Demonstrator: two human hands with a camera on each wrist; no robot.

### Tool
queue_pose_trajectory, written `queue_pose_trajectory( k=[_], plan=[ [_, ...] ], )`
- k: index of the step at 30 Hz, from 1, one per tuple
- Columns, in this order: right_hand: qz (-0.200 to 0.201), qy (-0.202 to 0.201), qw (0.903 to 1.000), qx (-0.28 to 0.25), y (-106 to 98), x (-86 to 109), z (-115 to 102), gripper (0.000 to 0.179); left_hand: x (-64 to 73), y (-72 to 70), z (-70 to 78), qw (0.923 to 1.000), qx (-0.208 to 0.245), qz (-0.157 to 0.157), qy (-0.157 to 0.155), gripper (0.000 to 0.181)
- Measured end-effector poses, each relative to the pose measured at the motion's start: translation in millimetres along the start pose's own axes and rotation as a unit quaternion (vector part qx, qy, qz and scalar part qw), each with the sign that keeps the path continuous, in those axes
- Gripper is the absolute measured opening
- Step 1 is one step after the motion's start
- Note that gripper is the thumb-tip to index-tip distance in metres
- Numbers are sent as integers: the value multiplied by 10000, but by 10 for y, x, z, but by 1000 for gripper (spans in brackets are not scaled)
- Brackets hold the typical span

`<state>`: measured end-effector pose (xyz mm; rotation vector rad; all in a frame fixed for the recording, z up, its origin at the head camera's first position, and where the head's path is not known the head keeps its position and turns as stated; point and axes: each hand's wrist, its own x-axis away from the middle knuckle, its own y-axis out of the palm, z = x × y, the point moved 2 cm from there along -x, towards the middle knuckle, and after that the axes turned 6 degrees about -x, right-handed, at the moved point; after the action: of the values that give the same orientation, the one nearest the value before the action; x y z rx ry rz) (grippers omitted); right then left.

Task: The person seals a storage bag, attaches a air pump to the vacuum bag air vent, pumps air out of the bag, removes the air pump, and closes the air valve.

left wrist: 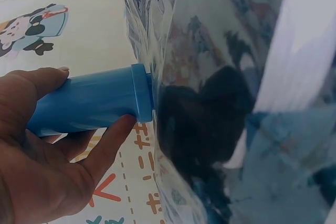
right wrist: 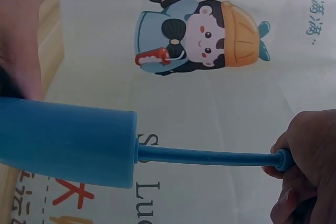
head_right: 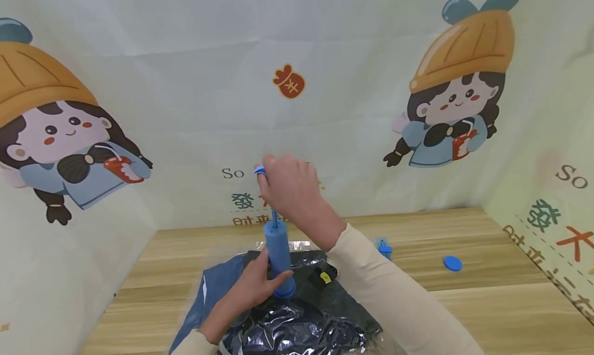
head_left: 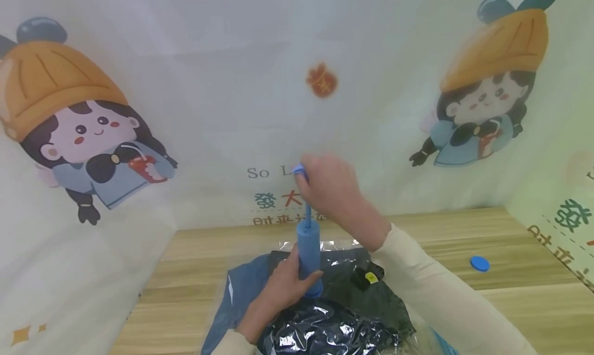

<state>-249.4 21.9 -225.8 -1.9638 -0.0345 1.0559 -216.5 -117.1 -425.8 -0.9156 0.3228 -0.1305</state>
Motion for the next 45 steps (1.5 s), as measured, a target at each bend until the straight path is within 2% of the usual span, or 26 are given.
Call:
queue_pose_trajectory(
  k=[4, 8, 12, 18, 28, 34, 37, 41, 45],
  plan=[
    [-143, 219, 9997, -41, 62, 70, 31, 34, -12, -11, 11, 9999, -50, 59, 88, 81],
    [-227, 17, 9997, 77, 168, 160, 26, 29, -11, -23, 16, 9999, -61, 90, 84, 84],
    [-194, -176, 9994, 221, 320, 278, 48, 34, -7, -2, 11, 9999, -28, 74, 144, 84],
    [-475, 8, 9988, 142, 468, 413, 63, 29, -8, 8, -4, 9999, 11, 52, 164, 85],
    [-688, -43, 9973, 237, 567, 497, 84, 31, -2, 20, -12, 9998, 89, -8, 204, 84],
    [-912, 107, 9956, 164, 513, 464, 91, 29, -7, 28, -8, 9997, 13, 40, 221, 82],
    [-735, 40, 9969, 263, 421, 417, 80, 31, -14, 35, -1, 9998, -42, 30, 206, 82],
    [-271, -225, 9992, 165, 288, 331, 70, 36, -17, 32, 10, 9999, -39, -28, 158, 84],
    [-186, -343, 9992, 58, 138, 230, 46, 34, -15, 33, 8, 9999, -57, -22, 102, 85]
  ],
)
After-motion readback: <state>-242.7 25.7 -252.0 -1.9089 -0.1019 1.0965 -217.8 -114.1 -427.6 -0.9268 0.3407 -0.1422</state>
